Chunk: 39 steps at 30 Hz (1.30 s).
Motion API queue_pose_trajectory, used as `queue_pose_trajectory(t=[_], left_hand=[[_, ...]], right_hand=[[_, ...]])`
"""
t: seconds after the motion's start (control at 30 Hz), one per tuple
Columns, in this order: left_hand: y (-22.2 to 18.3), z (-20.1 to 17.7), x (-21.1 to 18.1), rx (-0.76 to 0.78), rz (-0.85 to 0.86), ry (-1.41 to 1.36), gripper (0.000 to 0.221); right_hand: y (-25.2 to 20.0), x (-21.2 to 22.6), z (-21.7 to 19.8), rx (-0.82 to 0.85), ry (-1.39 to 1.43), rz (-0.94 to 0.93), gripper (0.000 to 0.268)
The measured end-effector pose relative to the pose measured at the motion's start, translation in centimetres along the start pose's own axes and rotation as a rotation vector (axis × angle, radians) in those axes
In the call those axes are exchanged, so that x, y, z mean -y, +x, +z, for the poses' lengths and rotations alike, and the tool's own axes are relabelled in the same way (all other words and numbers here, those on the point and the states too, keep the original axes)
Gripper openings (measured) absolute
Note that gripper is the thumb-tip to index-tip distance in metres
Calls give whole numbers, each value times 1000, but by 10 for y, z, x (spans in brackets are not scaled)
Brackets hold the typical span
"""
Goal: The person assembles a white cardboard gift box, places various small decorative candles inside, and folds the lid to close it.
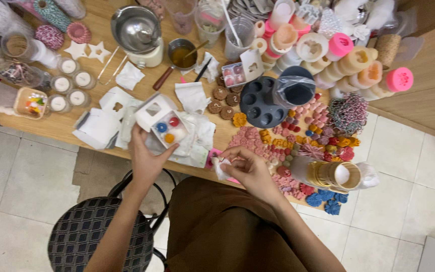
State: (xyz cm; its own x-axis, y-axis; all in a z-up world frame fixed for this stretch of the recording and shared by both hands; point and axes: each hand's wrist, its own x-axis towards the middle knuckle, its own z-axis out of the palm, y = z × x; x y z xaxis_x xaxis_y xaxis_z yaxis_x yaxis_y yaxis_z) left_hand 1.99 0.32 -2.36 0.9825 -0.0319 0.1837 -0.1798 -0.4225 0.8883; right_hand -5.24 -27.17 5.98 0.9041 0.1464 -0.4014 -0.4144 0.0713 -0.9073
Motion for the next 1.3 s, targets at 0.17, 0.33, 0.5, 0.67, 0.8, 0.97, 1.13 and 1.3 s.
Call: queue_pose_trajectory(t=[0.17, 0.33, 0.5, 0.67, 0.8, 0.97, 1.13, 1.3], left_hand=[[1, -1, 15, 40, -47, 286, 109], [1, -1, 15, 36, -28, 222, 116], [-23, -1, 24, -163, 294, 282, 100], [-19, -11, 17, 249, 557, 637, 67], [25, -20, 6, 513, 592, 706, 64], [44, -28, -6, 555, 782, 881, 68], [55, -31, -10, 600, 987, 1085, 40], [73, -22, -8, 643, 1033, 1015, 28]], right_hand=[[47, -13, 15, -131, -94, -64, 28], [78, -23, 24, -185, -59, -56, 26], [101, -30, 41, -254, -165, -70, 22], [109, -36, 51, -352, -128, -65, 20], [107, -33, 55, -398, -86, 13, 20], [100, -28, 55, -415, -6, 36, 21], [100, -35, 56, -376, 2, 7, 19], [99, -36, 61, -389, -6, 13, 15]])
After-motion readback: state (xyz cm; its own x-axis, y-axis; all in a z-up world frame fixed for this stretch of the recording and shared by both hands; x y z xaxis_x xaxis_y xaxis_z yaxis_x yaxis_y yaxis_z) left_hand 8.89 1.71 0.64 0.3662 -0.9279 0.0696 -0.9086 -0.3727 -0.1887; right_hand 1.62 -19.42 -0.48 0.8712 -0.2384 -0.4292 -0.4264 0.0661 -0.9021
